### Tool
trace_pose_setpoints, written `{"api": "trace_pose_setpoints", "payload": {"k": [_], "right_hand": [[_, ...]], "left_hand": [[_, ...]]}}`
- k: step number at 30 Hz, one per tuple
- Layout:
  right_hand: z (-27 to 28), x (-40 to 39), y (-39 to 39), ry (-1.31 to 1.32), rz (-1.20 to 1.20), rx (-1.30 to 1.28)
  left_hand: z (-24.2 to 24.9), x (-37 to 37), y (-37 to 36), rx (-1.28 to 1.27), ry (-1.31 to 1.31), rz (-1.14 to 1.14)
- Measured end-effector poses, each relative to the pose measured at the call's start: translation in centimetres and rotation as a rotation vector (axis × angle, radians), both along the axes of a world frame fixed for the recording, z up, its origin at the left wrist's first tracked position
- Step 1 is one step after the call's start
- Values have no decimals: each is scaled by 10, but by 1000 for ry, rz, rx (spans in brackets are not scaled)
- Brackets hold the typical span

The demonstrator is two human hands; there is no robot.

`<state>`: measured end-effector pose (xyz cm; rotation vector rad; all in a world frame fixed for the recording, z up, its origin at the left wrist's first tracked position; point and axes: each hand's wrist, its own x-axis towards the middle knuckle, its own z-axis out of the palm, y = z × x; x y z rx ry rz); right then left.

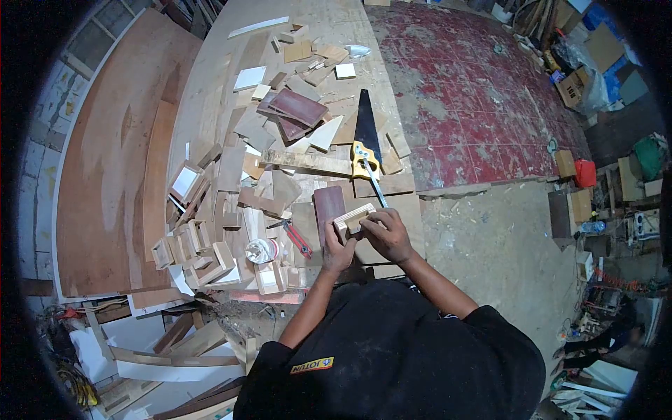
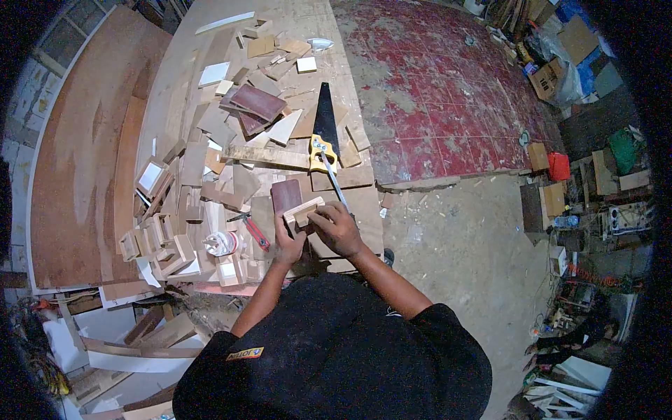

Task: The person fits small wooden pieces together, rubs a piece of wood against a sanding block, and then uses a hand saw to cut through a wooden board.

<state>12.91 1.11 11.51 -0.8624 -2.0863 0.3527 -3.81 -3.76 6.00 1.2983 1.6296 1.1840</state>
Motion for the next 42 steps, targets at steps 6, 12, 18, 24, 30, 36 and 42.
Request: {"api": "trace_pose_setpoints", "payload": {"k": [6, 12, 18, 24, 30, 36, 42], "right_hand": [[4, 1, 0, 45, 25, 81], [8, 1, 0, 69, -6, 112], [-1, 1, -4, 246, -63, -212], [-10, 5, 0, 613, -187, -958], [-10, -1, -2, 802, -183, -1210], [-10, -2, -3, 829, -237, -1287], [-16, -4, -5, 798, -226, -1309]], "left_hand": [[2, 1, 0, 109, -94, -6], [19, 1, 2, 112, -11, -39], [-16, 7, 8, -37, -754, 76], [-1, 6, 17, -158, -1249, 214], [-15, 14, 21, -86, -1114, 212], [4, 21, 18, -20, -1023, 169], [21, 27, 16, 49, -803, 165]]}}
